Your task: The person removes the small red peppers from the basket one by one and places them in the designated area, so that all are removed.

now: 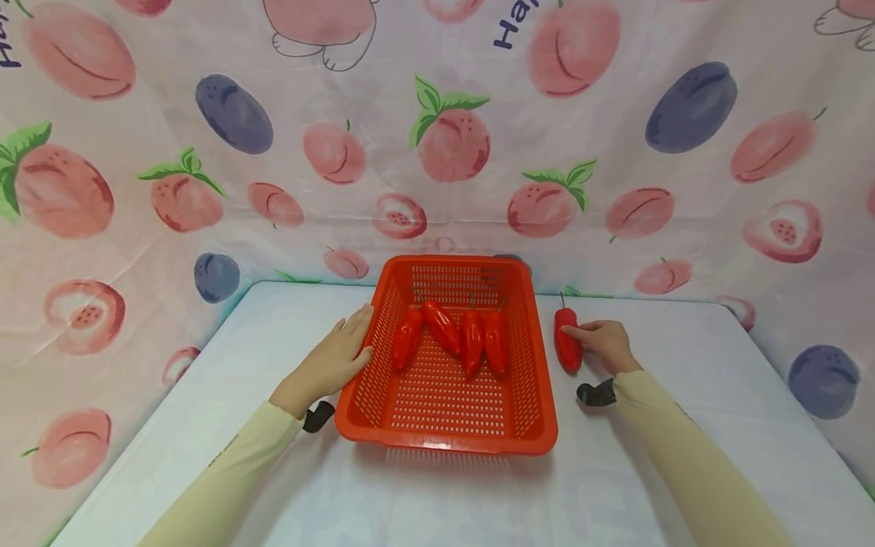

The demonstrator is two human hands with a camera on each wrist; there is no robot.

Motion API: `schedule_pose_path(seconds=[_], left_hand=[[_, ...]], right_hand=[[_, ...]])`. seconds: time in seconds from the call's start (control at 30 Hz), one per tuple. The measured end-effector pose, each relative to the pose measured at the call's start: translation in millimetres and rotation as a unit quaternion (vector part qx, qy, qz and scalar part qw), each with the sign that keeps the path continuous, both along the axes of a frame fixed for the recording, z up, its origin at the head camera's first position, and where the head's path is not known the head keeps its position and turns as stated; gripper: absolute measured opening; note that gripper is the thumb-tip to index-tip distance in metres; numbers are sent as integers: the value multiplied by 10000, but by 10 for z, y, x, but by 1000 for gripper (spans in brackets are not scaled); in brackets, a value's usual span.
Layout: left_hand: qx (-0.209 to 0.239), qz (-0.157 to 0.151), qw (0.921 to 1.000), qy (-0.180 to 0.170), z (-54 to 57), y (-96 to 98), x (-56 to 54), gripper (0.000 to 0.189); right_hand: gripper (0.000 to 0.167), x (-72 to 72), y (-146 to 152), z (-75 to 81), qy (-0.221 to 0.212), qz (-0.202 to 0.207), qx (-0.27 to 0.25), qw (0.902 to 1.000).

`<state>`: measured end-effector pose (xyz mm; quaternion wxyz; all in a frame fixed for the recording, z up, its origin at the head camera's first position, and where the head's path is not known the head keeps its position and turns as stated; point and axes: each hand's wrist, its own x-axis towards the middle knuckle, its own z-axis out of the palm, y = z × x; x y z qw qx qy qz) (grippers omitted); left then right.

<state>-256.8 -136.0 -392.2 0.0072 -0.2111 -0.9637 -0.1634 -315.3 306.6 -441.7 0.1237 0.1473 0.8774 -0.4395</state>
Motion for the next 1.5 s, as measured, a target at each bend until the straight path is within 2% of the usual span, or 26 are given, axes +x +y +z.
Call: schedule_pose_path(seconds=[0.17,0.23,0.33,0.43,0.67,0.93,1.03,1.2,1.27,1.37,1.5], left_hand=[[8,7,10000,28,-1,0,-4,66],[8,8,10000,28,-3,-1,-5,66],[13,11,10000,22,-7,-2,-7,66],[16,26,10000,19,-7,-3,-3,66],[29,22,10000,45,-12,-1,4,66],[63,40,10000,3,-5,4,10,65],[48,56,10000,-17,-7,0,14,65],[97,73,9999,-32,-10,-5,20,65],[123,75,9999,-56,-9,-7,23,65],[97,73,9999,-58,-6,-7,25,65],[68,27,10000,-3,-1,-3,27,65]], right_hand=[[98,-1,109,34,-274,609,-56,9977],[98,-4,151,46,-338,808,-276,9958],[90,1,197,47,-320,946,-760,9921],[81,20,248,19,-166,1065,-1009,9890],[81,127,397,-25,54,1408,-761,9871],[77,170,505,-25,127,1378,-755,9875],[74,185,523,51,311,1355,-784,9872],[72,193,506,284,705,1353,-1168,9814],[71,195,479,395,854,1453,-1032,9803],[67,207,424,563,1022,1691,-543,9788],[63,229,325,789,1111,2036,-113,9727]])
